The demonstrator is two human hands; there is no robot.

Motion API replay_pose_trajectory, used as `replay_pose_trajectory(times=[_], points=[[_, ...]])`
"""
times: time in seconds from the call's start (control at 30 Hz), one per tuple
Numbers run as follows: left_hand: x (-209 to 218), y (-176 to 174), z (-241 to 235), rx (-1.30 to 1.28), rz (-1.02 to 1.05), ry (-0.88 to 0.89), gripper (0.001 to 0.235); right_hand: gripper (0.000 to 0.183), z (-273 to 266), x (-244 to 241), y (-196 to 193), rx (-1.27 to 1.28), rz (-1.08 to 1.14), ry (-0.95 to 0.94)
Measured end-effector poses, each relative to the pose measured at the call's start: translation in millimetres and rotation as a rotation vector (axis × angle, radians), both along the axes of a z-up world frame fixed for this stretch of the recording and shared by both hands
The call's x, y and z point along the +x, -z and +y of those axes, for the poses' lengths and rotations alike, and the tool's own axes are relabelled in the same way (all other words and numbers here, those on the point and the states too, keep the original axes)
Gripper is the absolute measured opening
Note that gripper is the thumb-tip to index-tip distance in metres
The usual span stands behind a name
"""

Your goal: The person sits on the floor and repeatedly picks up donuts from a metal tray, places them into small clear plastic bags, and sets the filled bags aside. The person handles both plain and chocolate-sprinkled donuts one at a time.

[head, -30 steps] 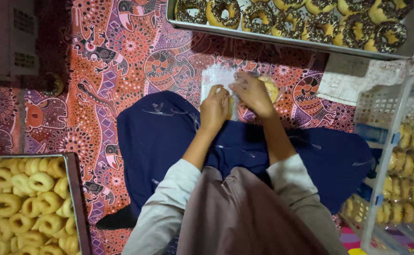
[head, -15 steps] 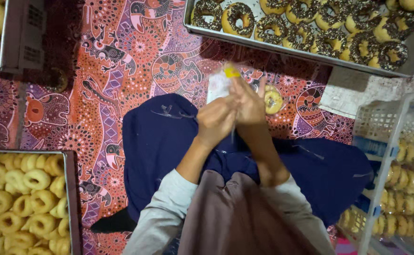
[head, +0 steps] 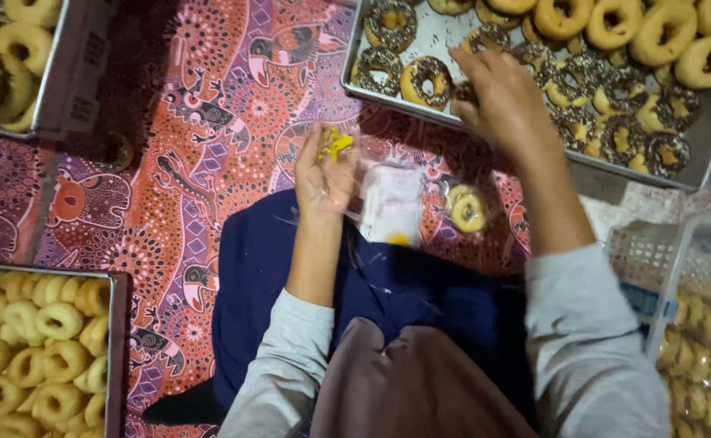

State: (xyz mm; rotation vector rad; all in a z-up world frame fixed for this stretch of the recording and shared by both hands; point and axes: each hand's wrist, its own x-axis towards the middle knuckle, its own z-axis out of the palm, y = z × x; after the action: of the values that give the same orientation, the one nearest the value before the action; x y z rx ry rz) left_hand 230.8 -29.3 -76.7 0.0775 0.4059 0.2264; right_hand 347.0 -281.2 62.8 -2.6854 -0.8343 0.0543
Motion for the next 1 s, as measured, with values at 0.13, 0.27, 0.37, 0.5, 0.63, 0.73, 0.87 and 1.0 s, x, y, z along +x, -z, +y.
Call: replay_pose_trajectory(times=[0.13,0.27,0.37,0.5,0.63,0.73,0.87,1.0], points=[[6,3,7,-0.164,-0.057,0.102,0.031,0.090,12,56,16,-0.163,0.100,-0.235],[13,5,9,-0.275,0.015,0.052,0.046,0.086,21,54,2,-0.023,0.108,-0.202],[18,11,12,-0.348,0.023,0.011,0.050,0.098,2,12,-16,0.314,0.256,-0.006],[24,12,12,-0.336,0.016,-0.033,0.052,0.099,-14,-76,-14,0.803,0.857,-0.048],[17,-9,-5,-0.223,-0.177,-0.057,0.051,0.079,9,-119,-16,0.712,0.619,-0.089],[5,-38,-24,0.014,-0.389,-0.093,0.046,0.072,35,-136,-31,0.508,0.290,0.083],[-5,-66,-40,0.203,-0.358,-0.127,0.048,0.061,58,-157,-44,0.398,0.085,0.192],[-11,-70,-55,0.194,-0.375,-0.040,0.059,0.056,73,-165,-41,0.504,0.024,0.184]])
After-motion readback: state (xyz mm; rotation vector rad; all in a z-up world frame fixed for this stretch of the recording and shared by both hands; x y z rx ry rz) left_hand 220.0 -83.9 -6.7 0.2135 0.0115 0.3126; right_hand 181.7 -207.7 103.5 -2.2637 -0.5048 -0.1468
